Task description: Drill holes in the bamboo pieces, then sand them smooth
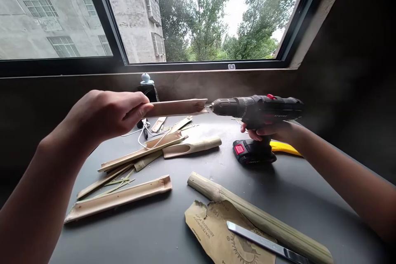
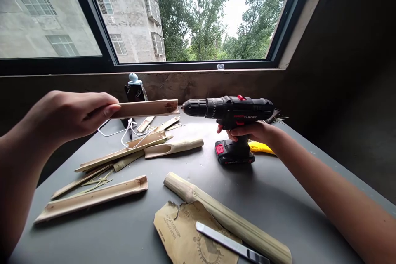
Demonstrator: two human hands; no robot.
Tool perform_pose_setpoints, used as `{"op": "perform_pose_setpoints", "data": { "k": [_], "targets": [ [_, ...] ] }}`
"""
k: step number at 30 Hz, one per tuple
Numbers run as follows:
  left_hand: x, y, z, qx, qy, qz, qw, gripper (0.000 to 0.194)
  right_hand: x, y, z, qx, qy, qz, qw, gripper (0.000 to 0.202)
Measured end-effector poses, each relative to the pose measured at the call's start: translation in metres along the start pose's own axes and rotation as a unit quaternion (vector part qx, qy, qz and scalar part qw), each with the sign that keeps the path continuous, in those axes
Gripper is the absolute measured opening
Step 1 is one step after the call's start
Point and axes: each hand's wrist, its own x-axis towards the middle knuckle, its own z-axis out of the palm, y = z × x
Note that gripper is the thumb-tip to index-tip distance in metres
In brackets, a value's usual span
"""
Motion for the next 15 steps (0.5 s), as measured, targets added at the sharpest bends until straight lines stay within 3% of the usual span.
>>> {"op": "perform_pose_setpoints", "data": {
  "k": [4,15],
  "targets": [
    [0.001,0.001,-0.001,-0.013,0.009,0.007,1.000,0.030,0.004,0.001,0.002,0.044,0.000,-0.011,0.999,0.034],
    [0.000,0.004,-0.005,0.022,0.014,0.014,1.000,0.027,0.009,0.001,0.014,0.089,0.087,-0.022,0.992,0.036]
  ]
}}
